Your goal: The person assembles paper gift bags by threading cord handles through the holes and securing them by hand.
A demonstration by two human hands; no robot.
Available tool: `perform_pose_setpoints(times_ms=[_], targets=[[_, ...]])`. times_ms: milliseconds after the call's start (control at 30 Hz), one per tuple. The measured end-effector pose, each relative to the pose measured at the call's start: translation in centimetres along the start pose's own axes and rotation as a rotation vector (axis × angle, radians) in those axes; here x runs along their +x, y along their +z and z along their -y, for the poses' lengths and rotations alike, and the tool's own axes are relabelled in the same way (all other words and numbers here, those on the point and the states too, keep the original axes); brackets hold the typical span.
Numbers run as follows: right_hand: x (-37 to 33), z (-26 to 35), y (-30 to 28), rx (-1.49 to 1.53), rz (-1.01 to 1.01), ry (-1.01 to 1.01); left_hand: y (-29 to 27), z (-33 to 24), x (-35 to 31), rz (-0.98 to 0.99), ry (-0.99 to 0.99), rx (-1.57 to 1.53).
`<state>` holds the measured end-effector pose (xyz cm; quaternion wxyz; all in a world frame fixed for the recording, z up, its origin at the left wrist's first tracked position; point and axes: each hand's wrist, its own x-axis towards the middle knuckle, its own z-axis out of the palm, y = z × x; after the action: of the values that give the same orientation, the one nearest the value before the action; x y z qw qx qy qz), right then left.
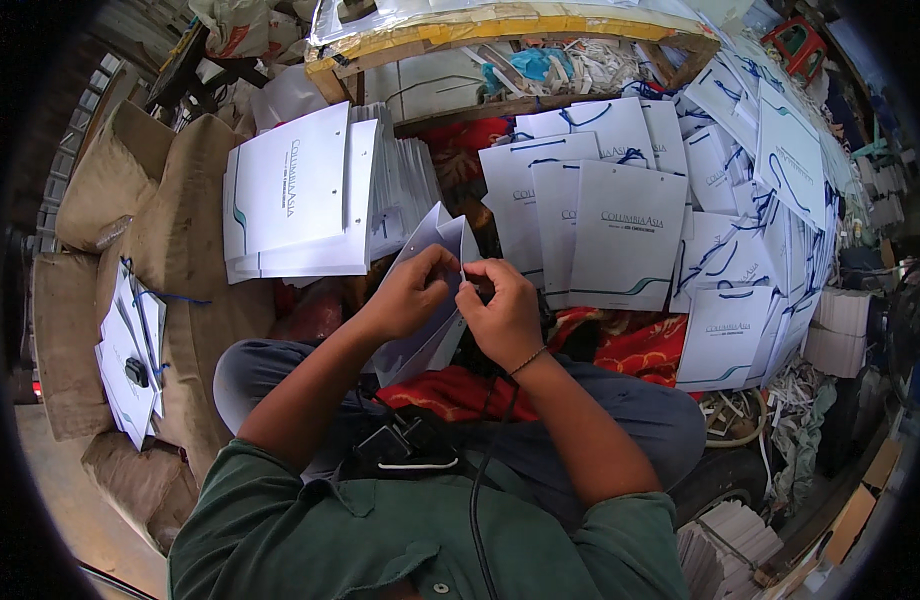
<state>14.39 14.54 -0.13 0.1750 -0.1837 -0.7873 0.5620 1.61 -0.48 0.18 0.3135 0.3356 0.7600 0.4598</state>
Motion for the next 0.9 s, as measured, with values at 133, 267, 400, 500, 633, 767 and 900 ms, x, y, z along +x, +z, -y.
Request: perform_pose_setpoints(times_ms=[133, 267, 400, 500, 633, 767, 900], targets=[[-0.1, -0.1, -0.1, -0.014, -0.004, -0.010, 0.6, -0.9, -0.2, -0.065, -0.001, -0.069], [-0.1, 0.4, -0.1, -0.003, 0.022, -0.008, 0.2, -0.5, -0.1, -0.046, -0.037, -0.068], [-0.1, 0.0, -0.1, 0.014, 0.024, -0.004, 0.0, -0.2, 0.1, -0.005, -0.069, -0.120], [-0.2, -0.1, -0.1, 0.009, 0.013, -0.007, 0.0, 0.3, 0.2, -0.006, -0.050, -0.129], [-0.2, 0.0, -0.1, 0.010, 0.020, -0.008, -0.1, 0.3, 0.2, -0.001, -0.087, -0.147], [-0.3, 0.4, -0.1, 0.016, 0.032, 0.005, 0.0, 0.1, 0.2, -0.042, -0.030, -0.050], [-0.3, 0.2, -0.1, 0.001, 0.033, -0.001, 0.2, -0.2, 0.1, -0.029, -0.032, 0.010]])
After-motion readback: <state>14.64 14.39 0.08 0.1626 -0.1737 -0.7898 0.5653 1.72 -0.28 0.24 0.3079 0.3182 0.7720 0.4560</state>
